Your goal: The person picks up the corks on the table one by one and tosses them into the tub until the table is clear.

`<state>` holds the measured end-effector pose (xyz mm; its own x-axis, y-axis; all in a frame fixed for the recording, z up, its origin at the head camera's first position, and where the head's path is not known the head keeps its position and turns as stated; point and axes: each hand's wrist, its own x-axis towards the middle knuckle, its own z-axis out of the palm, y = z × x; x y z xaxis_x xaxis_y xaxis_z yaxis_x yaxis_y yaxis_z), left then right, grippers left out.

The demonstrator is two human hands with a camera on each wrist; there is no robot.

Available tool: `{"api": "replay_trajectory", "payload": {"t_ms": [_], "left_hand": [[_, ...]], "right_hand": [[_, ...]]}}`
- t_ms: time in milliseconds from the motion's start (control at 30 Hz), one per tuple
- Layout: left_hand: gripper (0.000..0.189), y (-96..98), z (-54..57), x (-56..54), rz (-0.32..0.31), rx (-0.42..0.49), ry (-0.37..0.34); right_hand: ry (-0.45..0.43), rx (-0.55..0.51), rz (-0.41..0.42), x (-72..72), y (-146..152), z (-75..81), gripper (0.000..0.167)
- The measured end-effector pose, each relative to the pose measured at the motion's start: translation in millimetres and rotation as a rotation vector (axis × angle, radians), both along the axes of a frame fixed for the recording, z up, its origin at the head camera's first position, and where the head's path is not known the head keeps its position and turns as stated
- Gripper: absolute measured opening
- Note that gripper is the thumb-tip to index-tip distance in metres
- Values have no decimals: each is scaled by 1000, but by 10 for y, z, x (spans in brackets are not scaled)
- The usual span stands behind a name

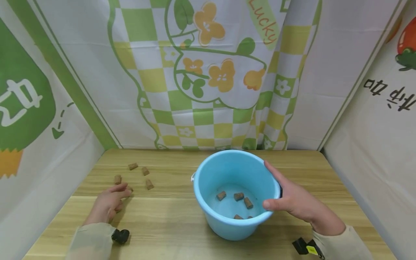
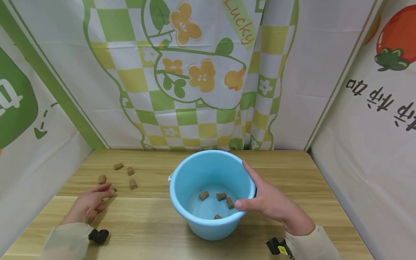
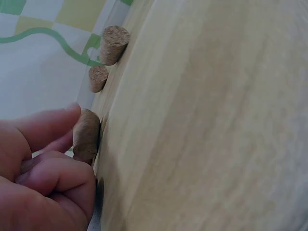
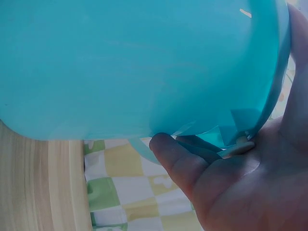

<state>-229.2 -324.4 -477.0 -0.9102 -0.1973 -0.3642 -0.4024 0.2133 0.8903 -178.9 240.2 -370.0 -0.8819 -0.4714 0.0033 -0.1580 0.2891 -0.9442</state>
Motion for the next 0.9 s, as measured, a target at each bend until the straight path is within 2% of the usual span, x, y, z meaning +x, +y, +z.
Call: {"api": "replay_trajectory", "payload": {"t_ms": [267,533,733,900], "left_hand": [[52,88,-10,-2,18,-113,31],[46,84,-13,-12,12,-130,35],[44,95,23,1,-27,-156,52],[45,116,27,38,-31,-94,49]], "right_hand": [[16,-3,22,-4,16,1,111],[21,7,15,-1,15,1,110],[21,6,12,3,14,4,110],[24,7,16,10,7,14,110]]}}
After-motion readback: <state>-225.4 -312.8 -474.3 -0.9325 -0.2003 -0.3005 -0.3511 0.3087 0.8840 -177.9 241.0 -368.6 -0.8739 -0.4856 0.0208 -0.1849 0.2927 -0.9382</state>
